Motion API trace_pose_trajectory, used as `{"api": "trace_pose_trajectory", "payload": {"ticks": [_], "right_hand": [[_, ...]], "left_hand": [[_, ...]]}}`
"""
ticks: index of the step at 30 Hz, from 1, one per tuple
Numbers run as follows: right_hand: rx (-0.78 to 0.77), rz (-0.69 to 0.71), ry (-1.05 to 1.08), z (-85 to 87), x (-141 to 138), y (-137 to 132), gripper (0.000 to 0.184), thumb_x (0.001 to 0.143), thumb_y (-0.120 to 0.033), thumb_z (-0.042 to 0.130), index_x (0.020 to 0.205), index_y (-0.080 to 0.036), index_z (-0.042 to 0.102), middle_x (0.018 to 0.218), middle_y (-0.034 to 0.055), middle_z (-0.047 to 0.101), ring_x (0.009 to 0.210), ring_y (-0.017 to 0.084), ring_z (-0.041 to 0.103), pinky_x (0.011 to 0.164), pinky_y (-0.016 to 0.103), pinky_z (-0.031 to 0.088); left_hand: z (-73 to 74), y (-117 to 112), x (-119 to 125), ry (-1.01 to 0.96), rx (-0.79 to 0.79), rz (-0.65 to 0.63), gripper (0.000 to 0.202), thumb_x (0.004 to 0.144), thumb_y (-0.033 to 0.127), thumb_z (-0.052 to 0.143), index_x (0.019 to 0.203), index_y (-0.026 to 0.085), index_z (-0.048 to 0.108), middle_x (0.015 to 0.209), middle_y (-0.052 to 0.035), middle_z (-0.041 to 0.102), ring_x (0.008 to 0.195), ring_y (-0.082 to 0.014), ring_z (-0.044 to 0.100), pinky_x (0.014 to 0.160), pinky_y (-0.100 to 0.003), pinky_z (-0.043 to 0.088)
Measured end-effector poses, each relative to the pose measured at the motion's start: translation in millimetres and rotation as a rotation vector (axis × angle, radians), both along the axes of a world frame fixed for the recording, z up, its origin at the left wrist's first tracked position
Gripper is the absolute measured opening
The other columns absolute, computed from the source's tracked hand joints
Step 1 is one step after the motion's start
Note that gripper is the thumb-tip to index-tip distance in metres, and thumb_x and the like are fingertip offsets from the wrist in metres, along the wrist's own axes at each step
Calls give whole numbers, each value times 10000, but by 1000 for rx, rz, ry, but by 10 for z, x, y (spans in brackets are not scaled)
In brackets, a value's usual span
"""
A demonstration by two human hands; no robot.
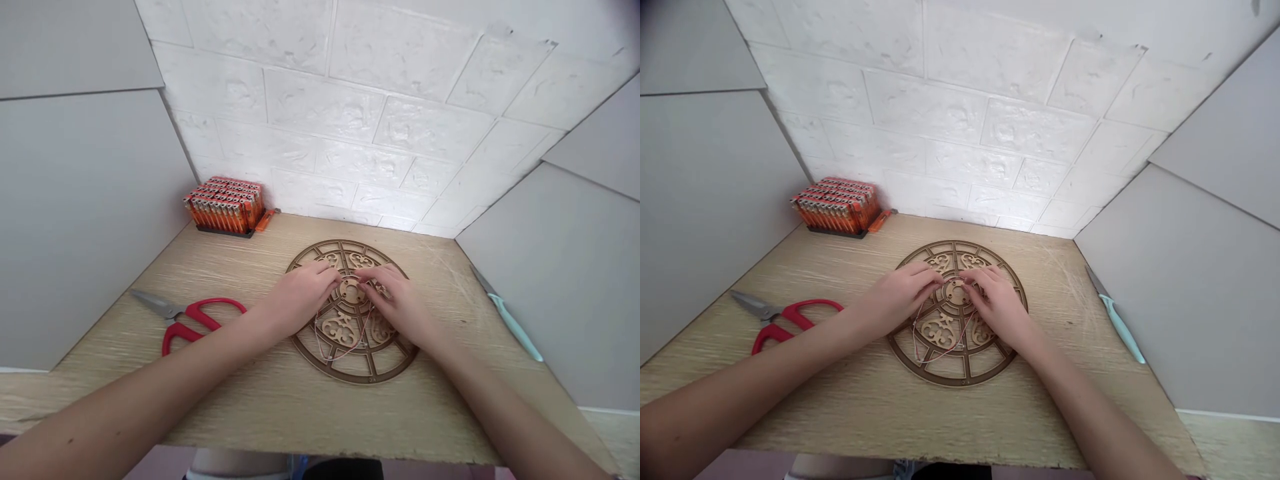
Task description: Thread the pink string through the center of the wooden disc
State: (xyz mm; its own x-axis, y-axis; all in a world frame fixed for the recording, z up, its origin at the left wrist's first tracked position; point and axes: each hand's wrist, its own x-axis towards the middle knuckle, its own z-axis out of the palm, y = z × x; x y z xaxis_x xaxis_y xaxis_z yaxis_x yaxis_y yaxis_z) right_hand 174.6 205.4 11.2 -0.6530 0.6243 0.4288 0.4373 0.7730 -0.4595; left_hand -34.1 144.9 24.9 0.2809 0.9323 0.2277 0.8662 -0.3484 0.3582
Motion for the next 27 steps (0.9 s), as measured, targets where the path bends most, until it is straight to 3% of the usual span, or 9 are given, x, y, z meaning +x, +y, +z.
{"api": "trace_pose_trajectory", "payload": {"ticks": [12, 27], "right_hand": [[84, 31, -54, -59, 6, 74, 232, 911, -94, 480, 1066, -189, 624, 964, 37, 617, 926, 183, 535, 837, 335, 442], [181, 18, -137, -70, 3, 146, 218, 943, -153, 429, 1029, -171, 628, 934, 68, 597, 932, 203, 503, 838, 342, 455]], "left_hand": [[-16, 27, -4, 58, -37, -60, 307, 955, 317, 322, 1011, 186, 595, 987, -24, 535, 957, -118, 494, 865, -263, 429], [-57, 84, -31, -4, -23, -46, 281, 941, 251, 345, 1037, 183, 599, 994, -44, 516, 931, -107, 493, 863, -241, 423]]}}
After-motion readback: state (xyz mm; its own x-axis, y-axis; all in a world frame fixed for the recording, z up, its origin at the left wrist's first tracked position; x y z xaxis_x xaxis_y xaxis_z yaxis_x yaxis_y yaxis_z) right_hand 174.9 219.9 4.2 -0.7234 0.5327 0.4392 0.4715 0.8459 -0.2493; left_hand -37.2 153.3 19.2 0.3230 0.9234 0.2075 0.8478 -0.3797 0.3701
